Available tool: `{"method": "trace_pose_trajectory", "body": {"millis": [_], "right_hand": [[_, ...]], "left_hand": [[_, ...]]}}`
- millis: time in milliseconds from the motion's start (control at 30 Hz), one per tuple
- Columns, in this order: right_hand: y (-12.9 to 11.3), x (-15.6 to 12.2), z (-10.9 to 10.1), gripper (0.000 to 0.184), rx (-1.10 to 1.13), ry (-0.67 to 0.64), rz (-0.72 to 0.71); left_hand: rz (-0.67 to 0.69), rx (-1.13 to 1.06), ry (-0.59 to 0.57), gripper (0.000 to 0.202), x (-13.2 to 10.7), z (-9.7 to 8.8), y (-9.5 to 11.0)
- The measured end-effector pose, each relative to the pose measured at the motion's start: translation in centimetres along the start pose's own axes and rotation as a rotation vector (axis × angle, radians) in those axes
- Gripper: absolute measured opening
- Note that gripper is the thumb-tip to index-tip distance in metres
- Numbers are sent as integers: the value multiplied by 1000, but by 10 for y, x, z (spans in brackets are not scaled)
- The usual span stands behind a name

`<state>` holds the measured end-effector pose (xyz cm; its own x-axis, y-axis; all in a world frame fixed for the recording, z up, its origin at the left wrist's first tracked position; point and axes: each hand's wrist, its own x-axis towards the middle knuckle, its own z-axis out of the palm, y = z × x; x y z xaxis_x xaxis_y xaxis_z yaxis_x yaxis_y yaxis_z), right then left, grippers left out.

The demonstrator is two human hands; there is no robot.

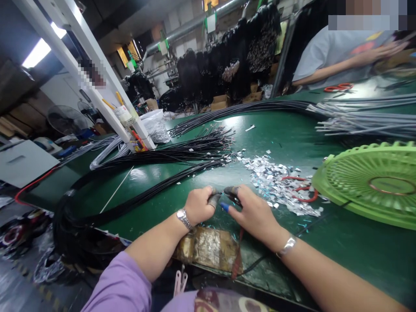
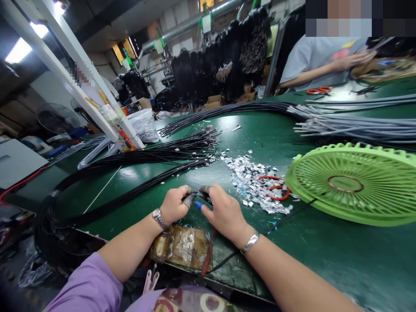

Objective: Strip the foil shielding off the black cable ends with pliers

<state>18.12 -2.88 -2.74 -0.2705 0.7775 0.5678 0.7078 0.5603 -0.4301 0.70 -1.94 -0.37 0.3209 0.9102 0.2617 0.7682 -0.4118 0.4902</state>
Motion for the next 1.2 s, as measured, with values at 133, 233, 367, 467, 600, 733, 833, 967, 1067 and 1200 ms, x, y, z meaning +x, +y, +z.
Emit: {"method": "trace_pose_trajectory", "body": {"millis": [133, 233, 367, 467, 600, 733, 833, 967, 1067, 1200], "right_hand": [[0, 1, 0, 14, 31, -20, -1], [3, 5, -3, 7, 165, -40, 82], [5, 11, -7, 21, 705, -241, 327], [2, 11, -7, 34, 1205, -445, 520], [-2, 6, -1, 40, 1487, -602, 594], [3, 9, 3, 31, 1300, -496, 621], [12, 15, 2, 18, 925, -360, 494], [11, 15, 1, 10, 311, -224, 277], [1, 8, 3, 10, 11, -119, 167], [-2, 5, 4, 9, 49, -120, 102]], "left_hand": [[48, 135, -45, 13, -2, 0, 2], [68, 126, -64, 12, -2, 0, 1], [86, -176, -104, 19, 2, 0, -4], [48, -555, -265, 35, 5, -2, -8], [-80, -816, -497, 49, 6, -4, -13], [-146, -709, -484, 44, 10, -4, -18], [-131, -511, -421, 25, 11, -5, -18], [-85, -156, -304, 14, 8, -6, -5], [-56, 97, -256, 10, 4, -6, 7], [-45, 237, -253, 11, 1, -7, 12]]}}
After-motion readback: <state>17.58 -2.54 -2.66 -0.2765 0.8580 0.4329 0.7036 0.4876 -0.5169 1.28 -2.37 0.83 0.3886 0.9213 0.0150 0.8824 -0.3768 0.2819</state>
